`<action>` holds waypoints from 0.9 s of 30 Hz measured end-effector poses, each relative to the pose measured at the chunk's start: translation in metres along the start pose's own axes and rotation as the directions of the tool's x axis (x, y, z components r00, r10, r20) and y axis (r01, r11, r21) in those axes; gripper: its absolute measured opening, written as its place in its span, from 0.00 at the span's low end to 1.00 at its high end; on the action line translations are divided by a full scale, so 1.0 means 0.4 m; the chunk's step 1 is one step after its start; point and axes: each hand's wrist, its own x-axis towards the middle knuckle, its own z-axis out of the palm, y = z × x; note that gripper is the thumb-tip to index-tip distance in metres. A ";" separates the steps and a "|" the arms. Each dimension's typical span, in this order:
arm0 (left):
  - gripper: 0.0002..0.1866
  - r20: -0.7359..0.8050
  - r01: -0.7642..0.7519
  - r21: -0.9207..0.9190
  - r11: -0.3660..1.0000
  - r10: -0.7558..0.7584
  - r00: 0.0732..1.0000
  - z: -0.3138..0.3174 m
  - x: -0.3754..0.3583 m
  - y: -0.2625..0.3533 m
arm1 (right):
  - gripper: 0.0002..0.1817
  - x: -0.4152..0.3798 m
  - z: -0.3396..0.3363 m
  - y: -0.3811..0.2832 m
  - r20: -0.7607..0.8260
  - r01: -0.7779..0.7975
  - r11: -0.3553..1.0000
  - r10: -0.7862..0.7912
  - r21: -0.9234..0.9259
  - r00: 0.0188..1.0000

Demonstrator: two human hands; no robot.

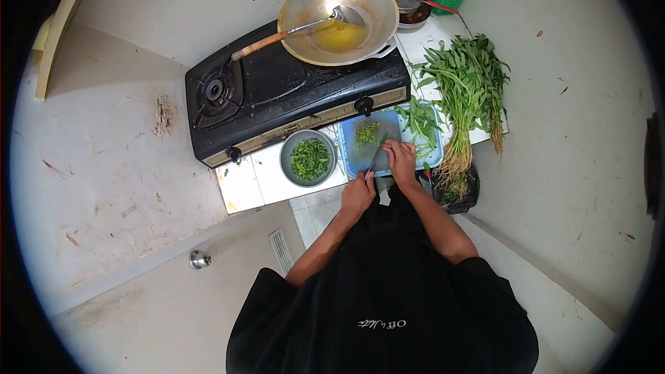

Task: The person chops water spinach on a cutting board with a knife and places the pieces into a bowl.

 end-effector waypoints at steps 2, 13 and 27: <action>0.25 -0.028 -0.015 -0.022 1.000 0.014 1.000 0.002 0.010 0.009 | 0.11 0.001 -0.013 0.010 0.010 0.052 0.999 -0.052 0.013 0.999; 0.26 0.047 0.017 -0.069 0.997 -0.014 0.999 -0.016 0.010 0.000 | 0.13 -0.006 -0.023 0.020 0.086 0.068 0.997 -0.072 0.048 0.994; 0.26 0.047 -0.045 -0.085 0.995 0.049 0.998 -0.023 -0.007 -0.009 | 0.08 -0.010 -0.017 0.002 0.021 0.041 0.998 -0.042 0.046 0.999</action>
